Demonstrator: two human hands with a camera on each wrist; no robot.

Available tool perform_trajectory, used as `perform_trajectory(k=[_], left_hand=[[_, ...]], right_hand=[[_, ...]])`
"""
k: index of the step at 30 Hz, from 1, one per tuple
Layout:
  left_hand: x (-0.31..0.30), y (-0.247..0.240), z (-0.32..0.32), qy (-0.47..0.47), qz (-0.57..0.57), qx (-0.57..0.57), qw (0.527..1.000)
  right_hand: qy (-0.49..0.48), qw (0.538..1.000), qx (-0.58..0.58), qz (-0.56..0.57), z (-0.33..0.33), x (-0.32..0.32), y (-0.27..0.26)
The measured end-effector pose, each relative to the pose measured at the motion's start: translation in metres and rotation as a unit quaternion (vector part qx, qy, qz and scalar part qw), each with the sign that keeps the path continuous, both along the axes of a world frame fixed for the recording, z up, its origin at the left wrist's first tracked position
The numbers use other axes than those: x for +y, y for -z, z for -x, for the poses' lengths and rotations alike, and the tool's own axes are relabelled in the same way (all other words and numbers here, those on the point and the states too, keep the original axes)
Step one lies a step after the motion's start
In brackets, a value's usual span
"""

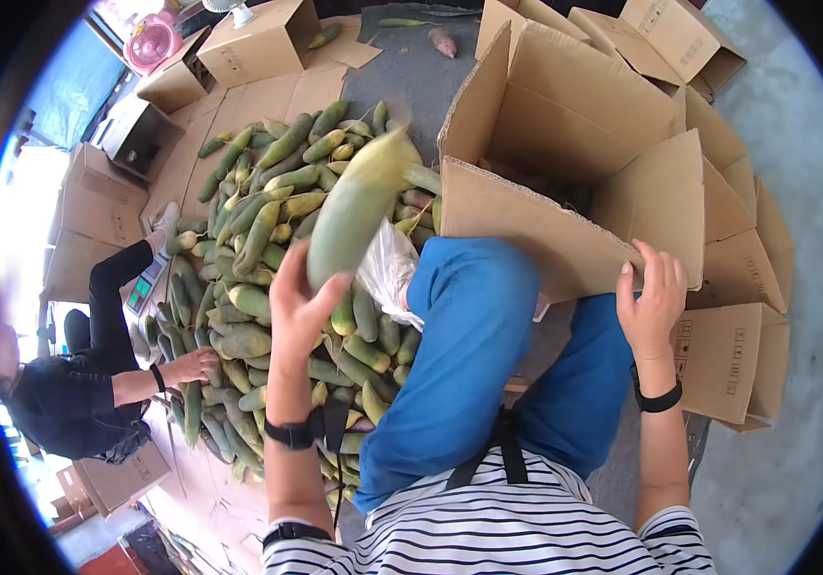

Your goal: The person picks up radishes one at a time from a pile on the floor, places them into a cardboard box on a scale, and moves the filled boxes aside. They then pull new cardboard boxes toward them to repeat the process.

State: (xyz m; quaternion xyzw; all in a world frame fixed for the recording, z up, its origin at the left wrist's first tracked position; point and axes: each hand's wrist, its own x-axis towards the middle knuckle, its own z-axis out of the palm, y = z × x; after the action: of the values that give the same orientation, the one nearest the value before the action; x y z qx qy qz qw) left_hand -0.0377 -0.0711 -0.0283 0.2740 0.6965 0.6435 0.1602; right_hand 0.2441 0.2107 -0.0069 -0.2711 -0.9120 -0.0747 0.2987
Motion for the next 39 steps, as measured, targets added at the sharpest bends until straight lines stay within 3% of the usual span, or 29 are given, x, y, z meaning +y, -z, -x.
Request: perform_trajectory(k=[3,5,7,10,13,15,17,18,21,23,27,29,35,37,39], left_hand=[[0.075,-0.058,-0.011,0.071,-0.052,0.142,0.986],[0.108,-0.087,-0.021,0.143,-0.015,0.225,0.964],[0.133,-0.077,-0.027,0.153,0.027,0.286,0.946],[0.126,-0.046,-0.025,0.065,-0.014,0.295,0.953],[0.083,-0.003,-0.012,-0.023,0.018,0.176,0.984],[0.046,0.07,0.011,-0.057,0.092,0.111,0.988],[0.0,0.141,0.028,-0.102,0.224,0.05,0.968],[-0.023,0.185,0.033,-0.143,0.238,0.033,0.96],[-0.069,0.25,0.037,-0.183,0.319,-0.061,0.928],[-0.087,0.279,0.034,-0.24,0.399,-0.099,0.879],[-0.104,0.329,0.042,-0.261,0.454,-0.13,0.842],[-0.105,0.352,0.049,-0.318,0.401,-0.15,0.846],[-0.079,0.358,0.072,-0.32,0.262,-0.228,0.882],[-0.071,0.36,0.076,-0.389,0.273,-0.256,0.842],[-0.079,0.385,0.084,-0.389,0.287,-0.265,0.835]], right_hand=[[-0.005,1.0,0.006,0.0,0.0,-0.002,0.001],[-0.015,1.0,0.012,0.002,-0.001,-0.003,0.002],[0.007,1.0,0.0,-0.007,-0.002,-0.003,0.003],[0.006,1.0,0.0,0.006,-0.002,-0.004,0.003],[-0.002,1.0,-0.003,0.009,-0.002,-0.007,0.002],[0.007,1.0,0.0,-0.007,-0.001,-0.005,0.004],[0.021,1.0,-0.006,-0.004,0.0,-0.004,0.004],[0.018,1.0,-0.009,-0.004,0.001,-0.003,0.005],[0.01,1.0,-0.025,-0.008,0.0,-0.004,0.005],[0.019,1.0,-0.021,0.008,-0.003,-0.005,0.006],[0.017,0.999,-0.036,0.024,-0.002,-0.008,0.004],[0.025,0.998,-0.042,0.031,-0.001,-0.008,0.004],[0.06,0.996,-0.046,0.056,0.003,-0.013,0.002],[0.074,0.993,-0.058,0.068,0.002,-0.014,0.0],[0.075,0.993,-0.057,0.072,0.002,-0.014,0.001]])
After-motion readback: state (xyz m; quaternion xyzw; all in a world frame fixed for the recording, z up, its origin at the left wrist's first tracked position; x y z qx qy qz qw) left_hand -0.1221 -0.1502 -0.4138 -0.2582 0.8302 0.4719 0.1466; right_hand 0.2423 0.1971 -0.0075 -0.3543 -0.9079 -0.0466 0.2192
